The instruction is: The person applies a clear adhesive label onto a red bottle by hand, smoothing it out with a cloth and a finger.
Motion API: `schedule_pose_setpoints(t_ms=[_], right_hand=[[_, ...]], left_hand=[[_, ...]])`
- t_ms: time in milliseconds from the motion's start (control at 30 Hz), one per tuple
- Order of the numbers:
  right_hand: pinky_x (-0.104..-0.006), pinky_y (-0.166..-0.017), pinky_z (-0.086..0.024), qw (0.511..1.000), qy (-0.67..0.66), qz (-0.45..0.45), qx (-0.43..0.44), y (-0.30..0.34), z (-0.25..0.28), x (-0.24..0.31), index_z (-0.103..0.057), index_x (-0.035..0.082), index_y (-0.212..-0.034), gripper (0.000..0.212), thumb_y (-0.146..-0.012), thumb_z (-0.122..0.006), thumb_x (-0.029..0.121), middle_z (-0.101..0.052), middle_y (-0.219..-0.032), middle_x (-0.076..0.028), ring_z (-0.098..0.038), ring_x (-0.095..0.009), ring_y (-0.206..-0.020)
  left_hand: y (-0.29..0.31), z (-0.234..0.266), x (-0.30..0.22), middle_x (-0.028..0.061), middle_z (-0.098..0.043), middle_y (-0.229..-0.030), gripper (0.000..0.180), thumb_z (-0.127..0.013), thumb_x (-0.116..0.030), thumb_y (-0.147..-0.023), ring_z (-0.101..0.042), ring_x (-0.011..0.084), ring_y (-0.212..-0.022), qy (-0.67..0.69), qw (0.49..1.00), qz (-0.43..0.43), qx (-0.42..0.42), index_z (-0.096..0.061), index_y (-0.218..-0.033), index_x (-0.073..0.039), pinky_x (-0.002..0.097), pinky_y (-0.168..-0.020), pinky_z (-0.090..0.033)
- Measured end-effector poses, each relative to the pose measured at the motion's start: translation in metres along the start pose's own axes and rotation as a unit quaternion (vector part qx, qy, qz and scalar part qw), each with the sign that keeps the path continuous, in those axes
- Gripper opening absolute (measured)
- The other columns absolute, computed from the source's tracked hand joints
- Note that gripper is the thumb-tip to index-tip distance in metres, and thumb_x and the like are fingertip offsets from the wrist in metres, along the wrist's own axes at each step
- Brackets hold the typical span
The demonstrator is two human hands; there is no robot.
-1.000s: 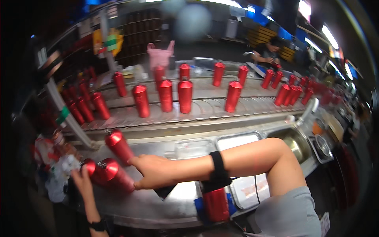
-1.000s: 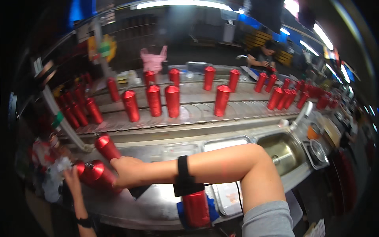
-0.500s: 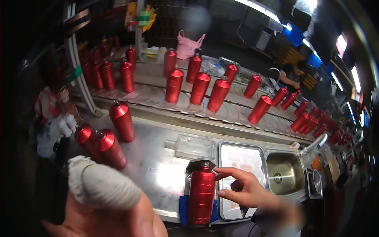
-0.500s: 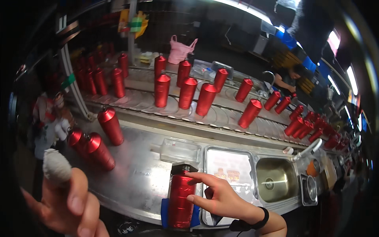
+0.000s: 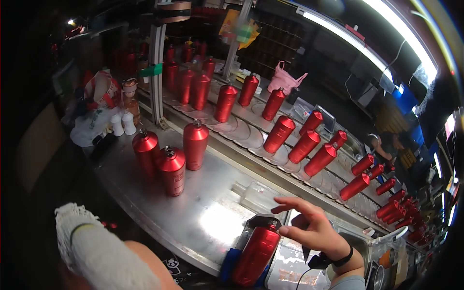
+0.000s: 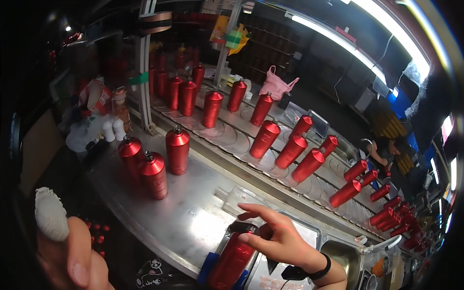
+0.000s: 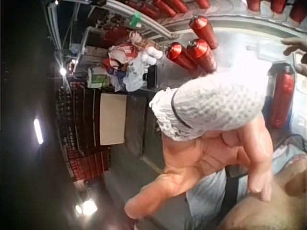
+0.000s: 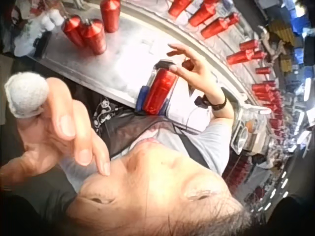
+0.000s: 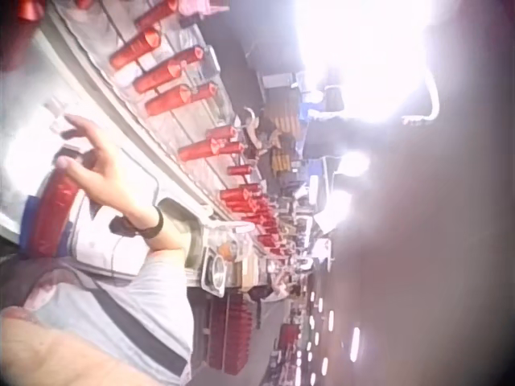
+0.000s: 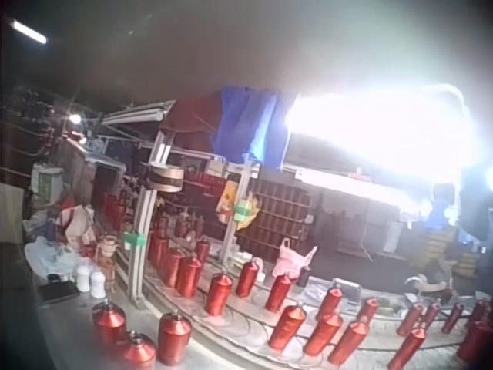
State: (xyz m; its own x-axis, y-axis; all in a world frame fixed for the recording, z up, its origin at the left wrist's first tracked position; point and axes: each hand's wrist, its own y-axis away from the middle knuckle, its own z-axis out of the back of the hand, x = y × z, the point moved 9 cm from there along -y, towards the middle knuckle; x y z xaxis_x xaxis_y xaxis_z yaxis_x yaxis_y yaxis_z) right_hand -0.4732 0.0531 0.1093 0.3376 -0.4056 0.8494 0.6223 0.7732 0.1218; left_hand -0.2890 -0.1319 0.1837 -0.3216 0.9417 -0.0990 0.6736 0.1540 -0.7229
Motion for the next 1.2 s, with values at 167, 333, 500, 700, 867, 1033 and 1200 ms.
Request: schedule_pose_setpoints(t_ms=[167, 333, 500, 700, 867, 1033, 1200], right_hand=[[-0.0164, -0.054, -0.038, 0.992, -0.064, -0.055, -0.095, 0.019, 0.003, -0.022, -0.051, 0.007, -0.137, 0.054, -0.087, -0.071, 0.010, -0.064, -0.117, -0.006, -0.046, 0.003, -0.060], [-0.0171, -0.065, -0.047, 0.967, -0.062, -0.079, -0.234, 0.046, -0.022, -0.037, -0.051, 0.004, -0.135, 0.054, -0.086, -0.071, 0.011, -0.065, -0.111, -0.006, -0.057, -0.002, -0.071], [-0.0171, -0.049, -0.038, 0.934, 0.014, -0.172, -0.314, 0.071, -0.099, -0.055, -0.052, 0.003, -0.134, 0.058, -0.082, -0.076, 0.015, -0.066, -0.109, -0.009, -0.042, 0.001, -0.052], [-0.0187, -0.049, -0.039, 0.929, 0.030, -0.173, -0.325, 0.086, -0.162, -0.057, -0.049, 0.003, -0.136, 0.064, -0.081, -0.077, 0.018, -0.066, -0.106, -0.007, -0.043, -0.001, -0.053], [-0.0178, -0.047, -0.038, 0.940, 0.038, -0.145, -0.307, 0.068, -0.163, -0.036, -0.051, 0.002, -0.134, 0.059, -0.080, -0.075, 0.010, -0.065, -0.104, -0.006, -0.045, 0.000, -0.053], [-0.0182, -0.048, -0.042, 0.947, 0.054, -0.138, -0.286, 0.023, -0.154, -0.028, -0.052, 0.001, -0.133, 0.057, -0.079, -0.072, 0.006, -0.065, -0.105, -0.010, -0.055, -0.003, -0.057], [-0.0188, -0.053, -0.047, 0.937, 0.073, -0.116, -0.320, 0.009, -0.125, -0.029, -0.052, 0.001, -0.132, 0.057, -0.078, -0.072, 0.006, -0.064, -0.106, -0.011, -0.060, -0.008, -0.063]], left_hand=[[0.014, 0.003, -0.033, 0.0279, -0.037, -0.128, 0.102, -0.059, -0.069, -0.082, -0.056, 0.0306, -0.096, 0.028, 0.999, -0.042, -0.006, -0.013, -0.155, -0.016, 0.0418, -0.070, -0.060], [0.015, 0.013, -0.080, 0.0266, -0.037, -0.128, 0.098, -0.060, -0.063, -0.085, -0.055, 0.0314, -0.098, 0.032, 0.999, -0.015, -0.005, -0.013, -0.155, -0.014, 0.0486, -0.075, -0.059], [0.023, 0.010, -0.124, 0.0120, -0.042, -0.118, 0.088, -0.067, -0.042, -0.090, -0.056, 0.0266, -0.102, -0.038, 0.945, 0.302, 0.122, -0.013, -0.152, -0.010, 0.0506, -0.077, -0.061], [0.044, 0.004, -0.161, 0.0227, -0.041, -0.120, 0.087, -0.067, -0.044, -0.089, -0.055, 0.0323, -0.094, 0.081, 0.967, 0.227, 0.086, -0.019, -0.151, -0.007, 0.0520, -0.076, -0.058], [0.072, -0.007, -0.191, 0.0182, -0.042, -0.116, 0.077, -0.069, -0.026, -0.090, -0.058, 0.0303, -0.094, 0.022, 0.953, 0.279, 0.117, -0.020, -0.146, -0.006, 0.0481, -0.070, -0.063], [0.078, 0.003, -0.223, 0.0176, -0.041, -0.120, 0.079, -0.069, -0.025, -0.090, -0.058, 0.0310, -0.096, -0.045, 0.963, 0.240, 0.114, -0.018, -0.149, -0.010, 0.0599, -0.090, -0.055], [0.068, 0.021, -0.238, 0.0171, -0.041, -0.123, 0.068, -0.068, -0.019, -0.091, -0.058, 0.0328, -0.096, -0.008, 0.977, 0.207, 0.042, -0.027, -0.144, -0.009, 0.0600, -0.083, -0.057]])
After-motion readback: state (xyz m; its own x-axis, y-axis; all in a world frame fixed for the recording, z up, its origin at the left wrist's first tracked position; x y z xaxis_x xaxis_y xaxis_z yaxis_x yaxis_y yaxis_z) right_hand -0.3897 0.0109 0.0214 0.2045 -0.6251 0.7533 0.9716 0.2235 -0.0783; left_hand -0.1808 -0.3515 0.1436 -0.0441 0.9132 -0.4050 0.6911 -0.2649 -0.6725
